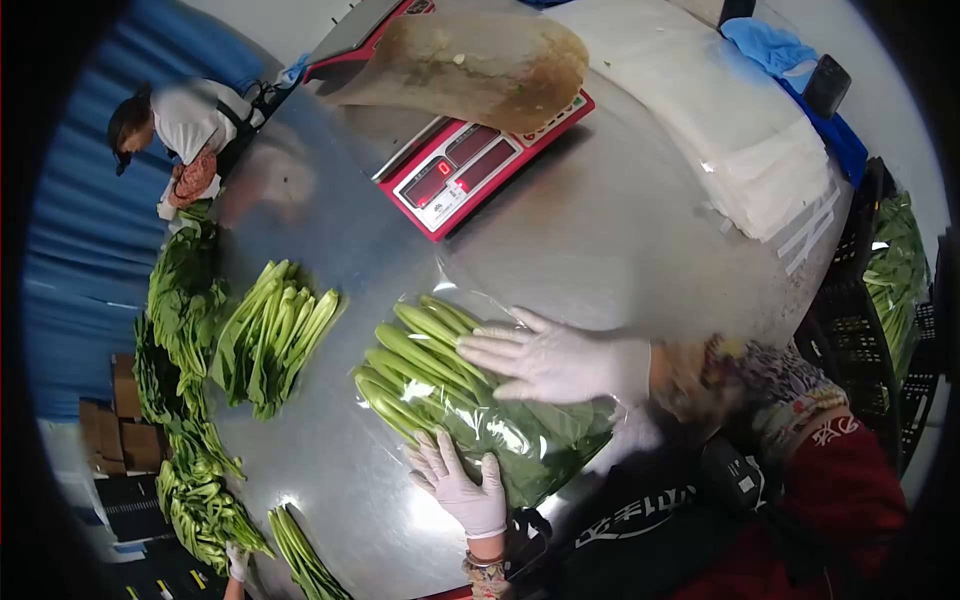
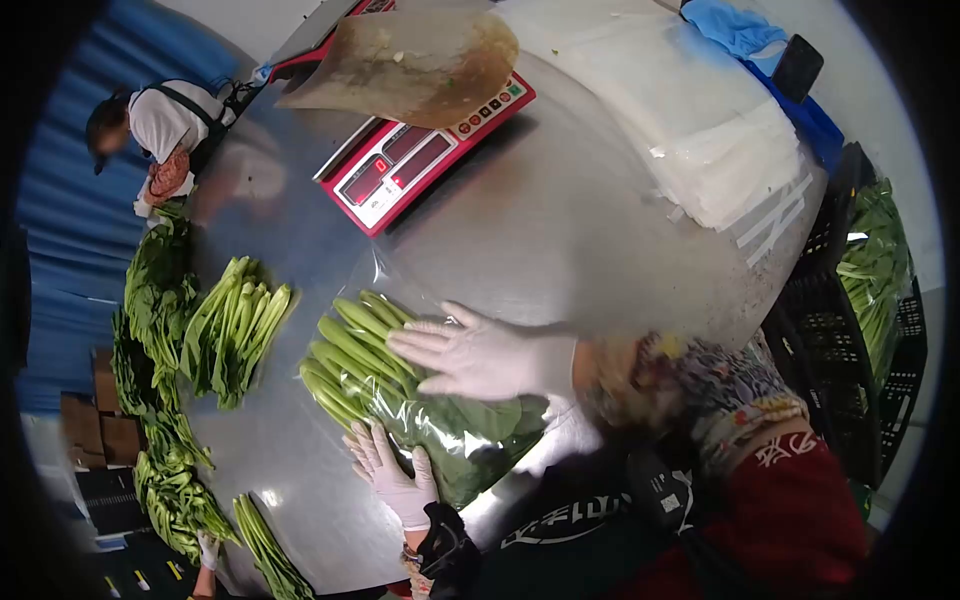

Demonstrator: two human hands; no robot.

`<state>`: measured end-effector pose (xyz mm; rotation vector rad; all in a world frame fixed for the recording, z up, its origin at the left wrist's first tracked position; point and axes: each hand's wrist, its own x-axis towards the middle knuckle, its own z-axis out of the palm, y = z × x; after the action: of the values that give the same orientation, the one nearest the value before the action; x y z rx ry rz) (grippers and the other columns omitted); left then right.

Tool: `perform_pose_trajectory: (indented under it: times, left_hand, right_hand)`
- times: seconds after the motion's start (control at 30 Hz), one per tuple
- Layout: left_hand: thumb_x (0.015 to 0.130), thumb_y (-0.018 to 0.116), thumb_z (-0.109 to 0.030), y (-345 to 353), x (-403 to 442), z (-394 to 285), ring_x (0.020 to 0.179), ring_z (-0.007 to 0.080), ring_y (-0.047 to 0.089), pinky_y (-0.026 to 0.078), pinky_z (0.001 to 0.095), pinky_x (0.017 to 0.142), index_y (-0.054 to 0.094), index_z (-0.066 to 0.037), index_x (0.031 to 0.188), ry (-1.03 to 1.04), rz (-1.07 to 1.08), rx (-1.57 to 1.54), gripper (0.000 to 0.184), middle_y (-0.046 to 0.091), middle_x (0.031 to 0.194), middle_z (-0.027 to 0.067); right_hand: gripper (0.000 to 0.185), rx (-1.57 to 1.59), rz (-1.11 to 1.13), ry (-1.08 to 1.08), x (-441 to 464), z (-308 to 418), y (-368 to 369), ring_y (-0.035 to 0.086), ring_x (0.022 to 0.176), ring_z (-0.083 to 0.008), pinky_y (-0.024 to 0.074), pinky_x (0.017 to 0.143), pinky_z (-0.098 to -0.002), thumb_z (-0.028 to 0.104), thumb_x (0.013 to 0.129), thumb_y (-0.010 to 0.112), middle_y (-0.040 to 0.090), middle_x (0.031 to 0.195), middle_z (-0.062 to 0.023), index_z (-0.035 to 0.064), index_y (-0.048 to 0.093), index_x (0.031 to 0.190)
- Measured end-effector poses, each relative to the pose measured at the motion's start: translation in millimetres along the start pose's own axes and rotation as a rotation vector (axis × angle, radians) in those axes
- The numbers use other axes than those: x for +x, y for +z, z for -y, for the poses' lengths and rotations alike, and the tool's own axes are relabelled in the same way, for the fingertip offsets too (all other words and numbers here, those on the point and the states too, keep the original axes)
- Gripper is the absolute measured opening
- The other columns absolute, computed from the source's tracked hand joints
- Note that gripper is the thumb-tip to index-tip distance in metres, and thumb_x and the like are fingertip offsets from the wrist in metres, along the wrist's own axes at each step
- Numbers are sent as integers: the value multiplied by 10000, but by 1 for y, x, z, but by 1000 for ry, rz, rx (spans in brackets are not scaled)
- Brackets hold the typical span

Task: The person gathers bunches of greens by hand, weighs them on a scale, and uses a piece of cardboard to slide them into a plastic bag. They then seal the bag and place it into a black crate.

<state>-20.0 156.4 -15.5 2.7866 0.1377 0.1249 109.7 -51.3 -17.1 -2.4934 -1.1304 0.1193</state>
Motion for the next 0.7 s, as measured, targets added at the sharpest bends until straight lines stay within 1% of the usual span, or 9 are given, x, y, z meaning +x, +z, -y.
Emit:
perform_pose_trajectory:
  times: [0.1, 0.27, 0.33, 0.37, 0.43, 0.47, 0.63, 0.67, 0.7]
  left_hand:
    - [790, 609, -462, 0, 0, 5, 1394, 390, 151, 44, 566, 1103, 367, -85, 1402, -11, 13, -1, 758, 234, 1503, 163]
    - [738, 646, -302, 2, 1, 13, 1404, 297, 186, 39, 507, 1130, 365, -96, 1401, -10, 24, 0, 749, 257, 1497, 152]
    - [834, 562, -240, -5, 5, 7, 1390, 353, 176, 81, 471, 1126, 301, -64, 1422, 4, 86, 94, 667, 221, 1497, 195]
    - [855, 536, -238, 5, 8, 34, 1382, 343, 199, 131, 450, 1118, 311, -43, 1413, 97, 28, 8, 632, 232, 1490, 204]
    - [921, 455, -280, -7, 37, 32, 1293, 330, 336, 246, 430, 1076, 349, 15, 1372, 107, 112, -478, 550, 357, 1394, 204]
    - [949, 419, -303, -19, 57, 9, 1236, 320, 414, 294, 419, 1053, 386, 36, 1342, 49, 178, -667, 521, 440, 1327, 197]
    - [978, 367, -412, -42, 34, 32, 1235, 310, 422, 265, 443, 1075, 437, 19, 1296, 253, 111, -708, 541, 465, 1331, 163]
    - [984, 355, -398, -71, 13, -62, 1203, 308, 446, 284, 446, 1058, 451, 44, 1264, -89, 139, -1215, 532, 489, 1281, 184]
    - [988, 351, -380, -59, 19, -56, 1206, 314, 445, 277, 443, 1063, 445, 38, 1274, -158, 178, -1251, 515, 494, 1265, 194]
  right_hand:
    - [567, 212, -314, 122, -6, -43, -9, 186, 1407, -199, 125, 1135, -478, 333, 957, 342, 185, 1532, -39, 151, 188, 1471]
    - [690, -134, -76, -562, -22, -46, -21, 236, 1392, -203, 164, 1122, -473, 136, 820, 458, 229, 1522, 14, 214, 224, 1464]
    - [626, -163, -205, -716, -2, -29, -19, 293, 1363, -163, 165, 1135, -476, 92, 792, 491, 305, 1489, 0, 146, 342, 1398]
    - [394, -8, -430, -789, 16, -22, -8, 428, 1258, -164, 167, 1110, -548, 120, 741, 566, 547, 1239, -42, 151, 575, 1134]
    - [113, -106, -386, -551, 24, 15, -48, 574, 961, -173, 170, 1094, -587, 145, 725, 578, 587, 863, 16, 147, 628, 827]
    - [134, -114, -506, -486, 26, 22, -54, 585, 901, -193, 192, 1081, -584, 146, 724, 575, 585, 827, 10, 142, 610, 853]
    - [179, 274, -894, -118, -92, -3, -158, 571, 839, -220, 425, 926, -374, 57, 763, 522, 565, 845, -51, 61, 548, 940]
    - [257, 433, -965, 55, -134, -4, -181, 582, 887, -228, 463, 849, -306, 5, 812, 487, 597, 952, -94, 40, 559, 1056]
    - [252, 540, -1155, 157, -167, -23, -183, 583, 898, -216, 479, 829, -314, 28, 865, 457, 601, 1010, -100, 35, 561, 1093]
